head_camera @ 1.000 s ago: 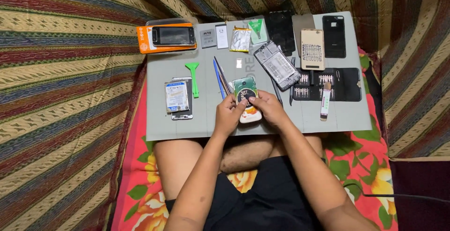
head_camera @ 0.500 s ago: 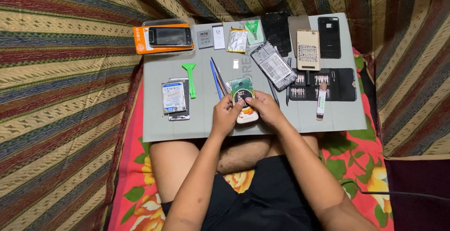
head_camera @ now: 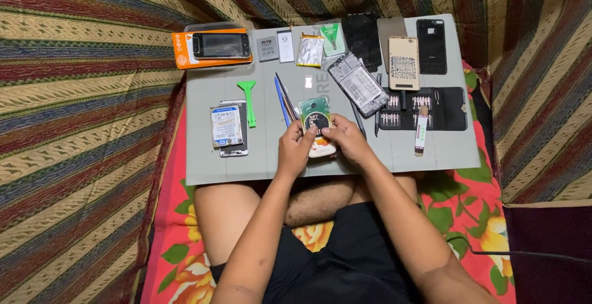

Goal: Removing old adhesive residue from a smartphone component using tweezers on a repair bench.

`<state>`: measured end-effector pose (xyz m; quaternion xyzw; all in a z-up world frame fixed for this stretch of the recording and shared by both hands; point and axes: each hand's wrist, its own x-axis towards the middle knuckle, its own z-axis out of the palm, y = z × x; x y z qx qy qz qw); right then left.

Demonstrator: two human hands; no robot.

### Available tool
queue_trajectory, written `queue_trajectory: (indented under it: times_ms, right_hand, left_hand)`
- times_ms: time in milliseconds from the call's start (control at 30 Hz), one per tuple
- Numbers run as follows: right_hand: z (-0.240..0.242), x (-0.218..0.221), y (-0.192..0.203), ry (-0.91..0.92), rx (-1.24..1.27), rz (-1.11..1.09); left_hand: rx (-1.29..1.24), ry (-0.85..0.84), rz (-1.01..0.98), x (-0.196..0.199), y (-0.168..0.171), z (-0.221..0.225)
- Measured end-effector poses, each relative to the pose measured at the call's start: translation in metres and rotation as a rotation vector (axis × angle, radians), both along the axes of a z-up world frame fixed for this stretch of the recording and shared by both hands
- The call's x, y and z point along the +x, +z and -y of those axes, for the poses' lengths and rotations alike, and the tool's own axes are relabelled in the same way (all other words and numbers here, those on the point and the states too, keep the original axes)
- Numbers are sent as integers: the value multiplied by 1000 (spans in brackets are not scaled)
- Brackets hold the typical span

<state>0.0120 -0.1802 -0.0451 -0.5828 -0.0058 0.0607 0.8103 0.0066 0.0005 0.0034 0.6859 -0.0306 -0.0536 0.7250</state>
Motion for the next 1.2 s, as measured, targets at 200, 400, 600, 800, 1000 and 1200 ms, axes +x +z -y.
queue_trajectory:
  times_ms: [200,400,600,800,1000,1200]
  right_hand:
    - [-7,-7,20,-22,3,-30]
    - [-16,-13,36,-87,-137,-32]
    - [-24,-18,53,-329,-473,60]
    - [-32,-21,64,-424,-604,182]
    - [-52,-8,76,-260,-564,164]
    - [-67,9,92,-131,-536,118]
  left_hand:
    - [-60,-9,7,1,-3,0]
    - [-237,-8,-21,12,-28,-4]
    - [-498,55,-58,20,-51,-1]
    - [-730,24,-197,23,-47,-11]
    - [-786,-148,-266,25,-34,-19]
    - [-824,-160,-316,27,-41,-18]
